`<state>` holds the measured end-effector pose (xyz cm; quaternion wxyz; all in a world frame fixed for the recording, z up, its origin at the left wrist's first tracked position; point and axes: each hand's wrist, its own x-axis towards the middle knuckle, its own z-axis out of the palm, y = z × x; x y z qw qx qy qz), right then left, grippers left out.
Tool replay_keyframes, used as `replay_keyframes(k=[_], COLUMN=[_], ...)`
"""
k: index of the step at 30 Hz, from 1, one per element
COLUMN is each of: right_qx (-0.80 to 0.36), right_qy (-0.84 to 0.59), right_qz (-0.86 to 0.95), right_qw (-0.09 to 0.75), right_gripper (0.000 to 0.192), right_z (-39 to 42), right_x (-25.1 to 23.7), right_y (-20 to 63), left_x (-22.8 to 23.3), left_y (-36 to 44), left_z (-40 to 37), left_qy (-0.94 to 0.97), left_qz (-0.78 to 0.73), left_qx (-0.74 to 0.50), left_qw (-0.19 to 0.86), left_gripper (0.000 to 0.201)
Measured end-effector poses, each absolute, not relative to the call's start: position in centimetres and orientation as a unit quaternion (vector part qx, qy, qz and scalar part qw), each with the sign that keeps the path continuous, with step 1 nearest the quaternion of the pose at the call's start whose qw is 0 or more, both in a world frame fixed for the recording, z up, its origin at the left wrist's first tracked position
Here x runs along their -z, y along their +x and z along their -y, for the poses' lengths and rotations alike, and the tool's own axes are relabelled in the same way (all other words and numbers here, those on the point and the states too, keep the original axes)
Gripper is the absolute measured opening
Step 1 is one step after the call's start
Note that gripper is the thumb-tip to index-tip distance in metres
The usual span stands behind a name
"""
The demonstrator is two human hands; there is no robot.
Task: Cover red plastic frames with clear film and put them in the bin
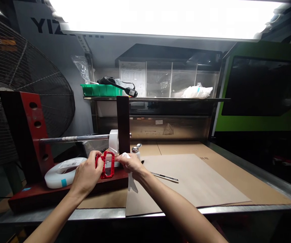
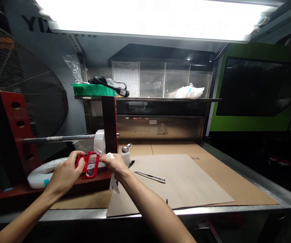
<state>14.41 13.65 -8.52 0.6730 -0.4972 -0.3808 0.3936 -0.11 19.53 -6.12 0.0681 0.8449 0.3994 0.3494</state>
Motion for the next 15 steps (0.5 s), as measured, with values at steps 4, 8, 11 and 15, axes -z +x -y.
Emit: replay_keyframes(k=[4, 8, 11, 15], right_qx=[-0.407, -0.431, -0.445, -0.429], right_qy=[-0.486, -0.473, -0.466, -0.466], right_qz=[0.365, 0.361, 0.361, 0.368], right_qw=[0.682, 0.678, 0.674, 0.680], right_gripper=[0.016, 0.021, 0.028, 0.027], right_z=[-13.52, -13.38, -13.45, -13.78], right_x=[8.47, 8.33, 8.35, 8.56], right_y=[14.45, 14.67, 14.83, 14.79], left_x=[6.04, 5.98, 6.01, 6.07], left_y=[0.06, 0.18, 0.16, 0.15], left_z=[-19.23, -19.17, -19.31, -19.42], left_qy=[0.846, 0.845, 0.847, 0.849], left_qz=[-0.400, -0.398, -0.393, -0.389], left_qx=[-0.347, -0.352, -0.354, -0.355], left_qw=[0.059, 0.053, 0.050, 0.049], left_gripper=[0.023, 0.023, 0.022, 0.021])
